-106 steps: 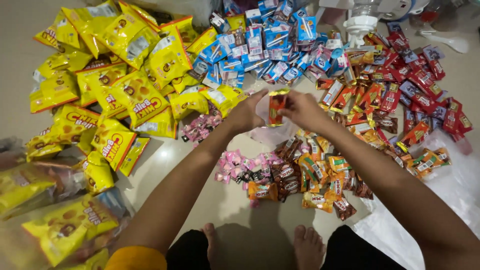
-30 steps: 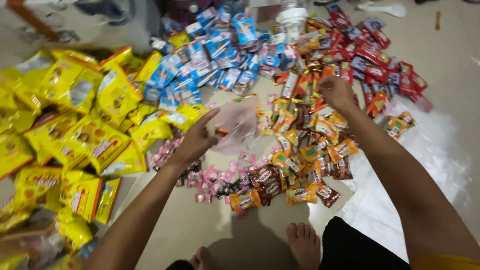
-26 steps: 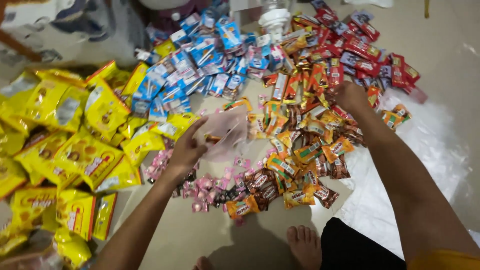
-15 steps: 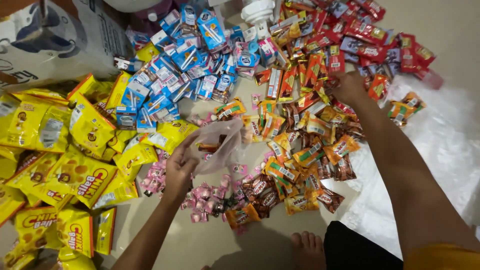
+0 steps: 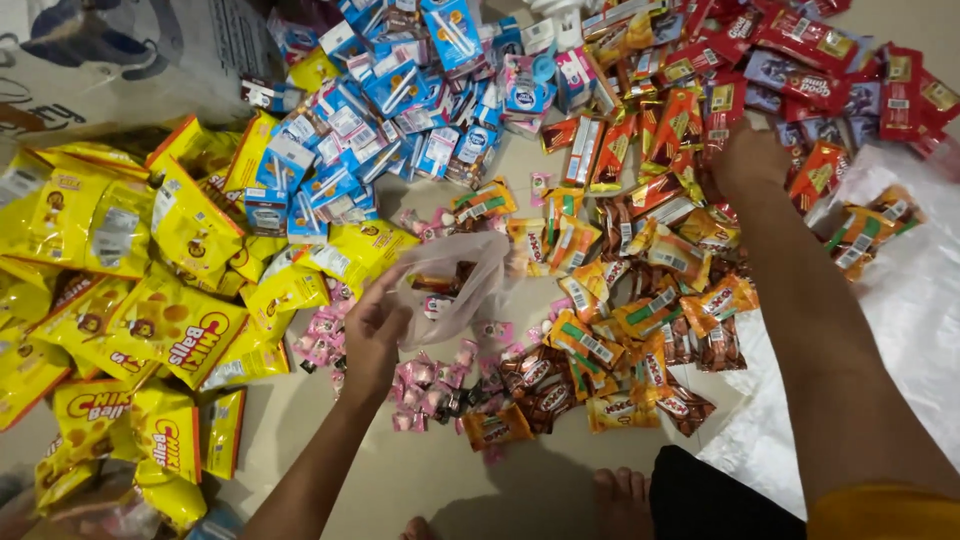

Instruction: Sorting and packing various snack packets into plastic bags while sitting on the floor.

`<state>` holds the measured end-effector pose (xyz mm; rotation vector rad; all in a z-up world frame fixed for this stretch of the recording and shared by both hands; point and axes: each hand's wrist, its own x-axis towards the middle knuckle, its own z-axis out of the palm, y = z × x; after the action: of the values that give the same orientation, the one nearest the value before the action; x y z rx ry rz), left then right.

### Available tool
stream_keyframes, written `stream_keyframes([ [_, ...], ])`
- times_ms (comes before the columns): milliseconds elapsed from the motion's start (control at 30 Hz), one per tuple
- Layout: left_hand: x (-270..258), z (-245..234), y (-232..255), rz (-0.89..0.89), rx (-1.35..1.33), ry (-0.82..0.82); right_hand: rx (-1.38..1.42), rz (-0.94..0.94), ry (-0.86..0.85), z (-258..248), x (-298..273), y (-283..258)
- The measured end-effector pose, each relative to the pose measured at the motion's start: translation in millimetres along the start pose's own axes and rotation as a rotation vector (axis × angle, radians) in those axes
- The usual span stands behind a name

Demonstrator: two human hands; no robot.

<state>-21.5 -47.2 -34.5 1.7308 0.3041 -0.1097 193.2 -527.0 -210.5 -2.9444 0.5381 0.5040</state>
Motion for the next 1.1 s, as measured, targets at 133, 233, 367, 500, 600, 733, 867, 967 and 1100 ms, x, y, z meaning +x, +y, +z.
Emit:
stream_keyframes([
  [133,-0.3,0.6,5.6,-0.072,-0.003,0.018,0.392,0.104,0.028,-26.1,-24.3,2.3],
  [233,-5.7,1.3,13.5,0.017,-0.029,-0.014,0.549,0.037,0.095,51.7,45.0,57.4],
  [367,-1.8,-3.5,12.2,0.048,-0.022,-0.045,0.335,-0.054,0.063,87.6,74.9,87.2],
  [500,-4.6,-6.1,21.8,0.06,0.046,-0.097,0.558,-0.113,-0.021,15.6,-13.4,38.5],
  [600,-7.2,-9.3,23.6,0.048,0.069,-0.12,1.006,-0.248,-0.242,-17.7,-83.5,4.3],
  [733,-10.8,-19.2,28.0,-0.034,0.105,-0.134,1.257,-0.304,-0.771,-65.4,-161.5,-80.7],
  [867,8.2,-26.7,-14.7,0.067,0.213,-0.14,1.416,-0.533,-1.16,-73.8,-209.5,-136.7],
  [967,19.8,-29.6,-32.7,0.209,0.192,-0.139,1.478,-0.503,-1.191,-101.4,-248.1,-181.3],
  [1100,19.7,-25.6,-41.7,0.268,0.134,-0.198,1.378,-0.509,-0.809,-129.3,-289.7,-222.6],
])
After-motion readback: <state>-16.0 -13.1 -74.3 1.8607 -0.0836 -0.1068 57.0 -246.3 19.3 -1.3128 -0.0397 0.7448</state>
